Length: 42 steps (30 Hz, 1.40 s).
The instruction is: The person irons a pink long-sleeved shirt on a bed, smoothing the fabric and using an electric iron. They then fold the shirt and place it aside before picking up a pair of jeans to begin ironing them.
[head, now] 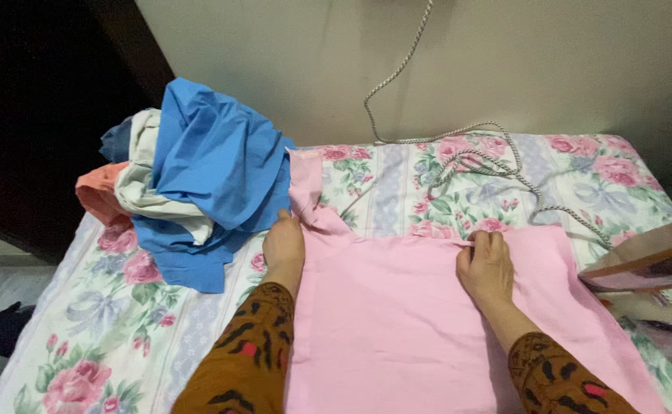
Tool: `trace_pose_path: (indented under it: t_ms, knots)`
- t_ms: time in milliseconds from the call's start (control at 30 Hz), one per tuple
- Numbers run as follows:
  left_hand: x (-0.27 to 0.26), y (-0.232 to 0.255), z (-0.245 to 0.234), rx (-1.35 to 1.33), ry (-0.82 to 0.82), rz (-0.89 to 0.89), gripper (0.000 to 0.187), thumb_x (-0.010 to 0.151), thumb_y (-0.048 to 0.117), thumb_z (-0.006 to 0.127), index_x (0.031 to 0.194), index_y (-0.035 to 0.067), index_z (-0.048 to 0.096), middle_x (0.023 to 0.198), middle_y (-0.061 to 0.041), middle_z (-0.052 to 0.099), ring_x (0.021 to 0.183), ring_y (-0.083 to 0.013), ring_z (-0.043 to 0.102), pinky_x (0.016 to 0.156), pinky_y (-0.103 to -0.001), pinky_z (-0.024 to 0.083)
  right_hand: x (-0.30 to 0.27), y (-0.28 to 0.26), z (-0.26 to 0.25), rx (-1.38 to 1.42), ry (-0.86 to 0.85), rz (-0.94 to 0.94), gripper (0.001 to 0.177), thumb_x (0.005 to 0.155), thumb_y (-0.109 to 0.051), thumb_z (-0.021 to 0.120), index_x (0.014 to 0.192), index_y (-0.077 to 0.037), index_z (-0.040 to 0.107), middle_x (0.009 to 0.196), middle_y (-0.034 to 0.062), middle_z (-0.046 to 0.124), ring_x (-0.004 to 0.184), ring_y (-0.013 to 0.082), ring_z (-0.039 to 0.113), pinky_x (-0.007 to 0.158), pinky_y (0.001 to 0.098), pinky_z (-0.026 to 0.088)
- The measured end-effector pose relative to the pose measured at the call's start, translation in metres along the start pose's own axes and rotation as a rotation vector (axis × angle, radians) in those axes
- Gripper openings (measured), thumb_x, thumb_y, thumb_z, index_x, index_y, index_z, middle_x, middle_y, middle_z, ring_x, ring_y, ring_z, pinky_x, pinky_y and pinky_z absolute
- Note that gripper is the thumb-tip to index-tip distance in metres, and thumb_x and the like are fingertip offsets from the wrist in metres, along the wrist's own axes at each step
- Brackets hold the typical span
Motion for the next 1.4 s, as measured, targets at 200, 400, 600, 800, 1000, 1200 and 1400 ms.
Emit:
trace_pose_path:
  t_ms: [200, 400, 600, 800, 1000, 1200, 1400]
  knots:
    - [-0.076, 0.077, -0.021, 0.130, -0.321, 0.555, 0.022, 0.096, 0.023, 0.052, 0.110, 0.008, 0.062, 0.115, -0.015, 0.066, 0.112, -0.0347, 0.063, 0.102, -0.048, 0.046, -0.002, 0.017, 0.009, 0.183, 0.021, 0.000, 0.021, 0.092, -0.009, 0.054, 0.111, -0.005, 0.061, 0.108, 0.0177, 0.060, 0.103, 0.0390, 0.058, 0.089, 0.0505, 0.047]
    - [-0.088, 0.056, -0.022, 0.128, -0.539, 0.587, 0.064, 0.100, 0.042, 0.046, 0.159, 0.022, 0.029, 0.166, -0.008, 0.022, 0.153, -0.0306, 0.014, 0.120, -0.058, 0.005, 0.004, 0.015, 0.008, 0.174, 0.021, 0.000, 0.026, 0.086, -0.006, 0.056, 0.112, -0.004, 0.059, 0.109, 0.0204, 0.059, 0.103, 0.0389, 0.058, 0.088, 0.0497, 0.048]
    - [-0.089, 0.065, 0.012, 0.587, -0.153, 0.547, 0.063, 0.107, 0.039, 0.042, 0.164, 0.016, 0.026, 0.170, -0.009, 0.023, 0.155, -0.0267, 0.019, 0.123, -0.059, 0.009, -0.009, -0.036, -0.021, 0.121, 0.048, -0.161, 0.037, 0.089, -0.010, 0.064, 0.124, -0.003, 0.054, 0.122, 0.0272, 0.056, 0.107, 0.0412, 0.057, 0.093, 0.0530, 0.046]
    - [-0.161, 0.073, 0.012, 0.021, -0.418, 0.656, 0.081, 0.094, 0.059, 0.051, 0.160, 0.018, 0.027, 0.168, -0.012, 0.018, 0.155, -0.0314, 0.014, 0.121, -0.059, 0.009, -0.062, -0.041, -0.042, 0.137, -0.295, -0.574, 0.059, 0.079, -0.027, 0.078, 0.132, -0.007, 0.065, 0.135, 0.0201, 0.062, 0.129, 0.0401, 0.055, 0.103, 0.0622, 0.044]
    - [-0.168, 0.075, -0.011, 0.138, -0.321, 0.505, 0.083, 0.095, 0.059, 0.049, 0.160, 0.015, 0.022, 0.169, -0.013, 0.012, 0.155, -0.0296, 0.009, 0.119, -0.062, 0.001, -0.077, 0.046, -0.073, 0.211, -0.289, -0.115, 0.035, 0.091, -0.032, 0.065, 0.121, -0.014, 0.068, 0.136, 0.0062, 0.067, 0.133, 0.0227, 0.061, 0.116, 0.0342, 0.049]
    - [-0.244, 0.144, -0.014, 0.118, -0.717, 0.906, 0.090, 0.090, 0.065, 0.050, 0.163, 0.020, 0.022, 0.171, -0.012, 0.011, 0.158, -0.0289, 0.008, 0.119, -0.066, -0.004, -0.110, 0.137, -0.102, 0.061, -0.215, 0.215, 0.035, 0.095, -0.025, 0.068, 0.128, -0.013, 0.072, 0.141, 0.0117, 0.066, 0.127, 0.0271, 0.061, 0.108, 0.0432, 0.045]
    - [-0.273, 0.157, -0.029, -0.008, -0.867, 1.186, 0.087, 0.090, 0.066, 0.056, 0.159, 0.018, 0.033, 0.169, -0.013, 0.024, 0.157, -0.0300, 0.020, 0.120, -0.068, 0.003, -0.127, 0.250, -0.160, 0.427, 0.365, 0.685, 0.053, 0.087, -0.022, 0.090, 0.120, 0.005, 0.058, 0.118, 0.0174, 0.068, 0.102, 0.0207, 0.066, 0.088, 0.0340, 0.055]
Point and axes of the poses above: each hand's wrist, its own x-axis towards the middle knuckle, its own z-axis out of the palm, y = z × x, the point moved 7 cm from there along x, towards the middle knuckle
